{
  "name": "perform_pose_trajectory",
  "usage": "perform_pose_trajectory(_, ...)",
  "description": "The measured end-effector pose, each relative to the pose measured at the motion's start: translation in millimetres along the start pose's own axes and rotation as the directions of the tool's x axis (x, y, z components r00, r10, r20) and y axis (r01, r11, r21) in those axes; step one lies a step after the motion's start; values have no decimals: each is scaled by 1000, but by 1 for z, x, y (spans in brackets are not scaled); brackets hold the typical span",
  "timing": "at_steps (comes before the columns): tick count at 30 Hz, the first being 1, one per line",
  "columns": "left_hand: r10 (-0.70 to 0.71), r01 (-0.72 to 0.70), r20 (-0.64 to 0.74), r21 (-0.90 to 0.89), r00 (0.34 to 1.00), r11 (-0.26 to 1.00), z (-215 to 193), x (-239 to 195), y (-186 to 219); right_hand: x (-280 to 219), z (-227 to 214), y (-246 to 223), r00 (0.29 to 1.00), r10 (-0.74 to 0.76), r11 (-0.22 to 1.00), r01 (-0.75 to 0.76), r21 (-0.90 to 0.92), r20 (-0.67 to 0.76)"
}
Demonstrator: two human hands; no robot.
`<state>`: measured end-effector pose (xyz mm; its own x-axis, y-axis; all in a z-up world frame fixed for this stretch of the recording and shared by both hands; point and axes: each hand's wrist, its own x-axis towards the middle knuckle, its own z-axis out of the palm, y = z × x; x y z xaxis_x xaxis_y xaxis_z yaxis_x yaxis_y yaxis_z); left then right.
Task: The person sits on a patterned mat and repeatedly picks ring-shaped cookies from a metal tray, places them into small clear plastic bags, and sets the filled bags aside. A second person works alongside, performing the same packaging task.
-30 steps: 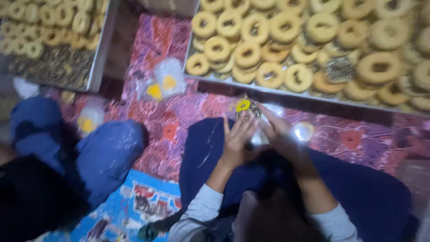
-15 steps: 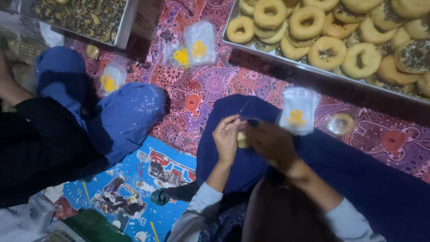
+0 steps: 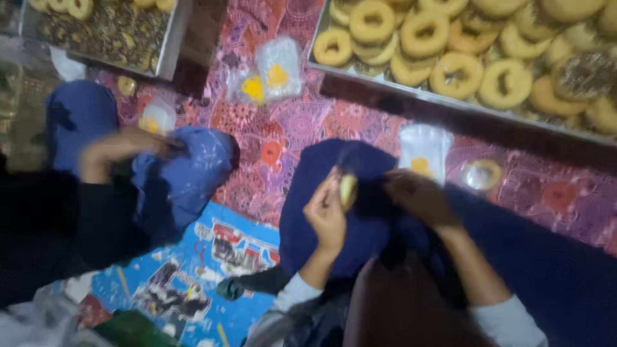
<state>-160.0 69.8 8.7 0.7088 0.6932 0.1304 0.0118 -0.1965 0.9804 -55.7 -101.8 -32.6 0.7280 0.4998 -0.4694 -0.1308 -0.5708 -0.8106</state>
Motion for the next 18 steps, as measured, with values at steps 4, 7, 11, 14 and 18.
perform_pose_trajectory(4,290,-302,83,245,953,921,-11,-10,-14,4,76,46,933,-321,647,90,757,163)
perform_pose_trajectory(7,-331,347,111,-176,937,921,-24,20,-45,29,98,62,927,-339,610,88,787,159)
perform_pose_trajectory(11,-557,621,285,-250,780,743,-39,29,-79,28,101,59,980,-41,730,-103,676,193)
perform_pose_trajectory(14,-482,532,310,-101,820,841,-40,24,-74,12,90,31,755,-605,768,637,63,-252)
perform_pose_trajectory(18,-14,-4,233,76,972,997,-31,24,-49,12,73,-16,743,-439,839,541,65,-505)
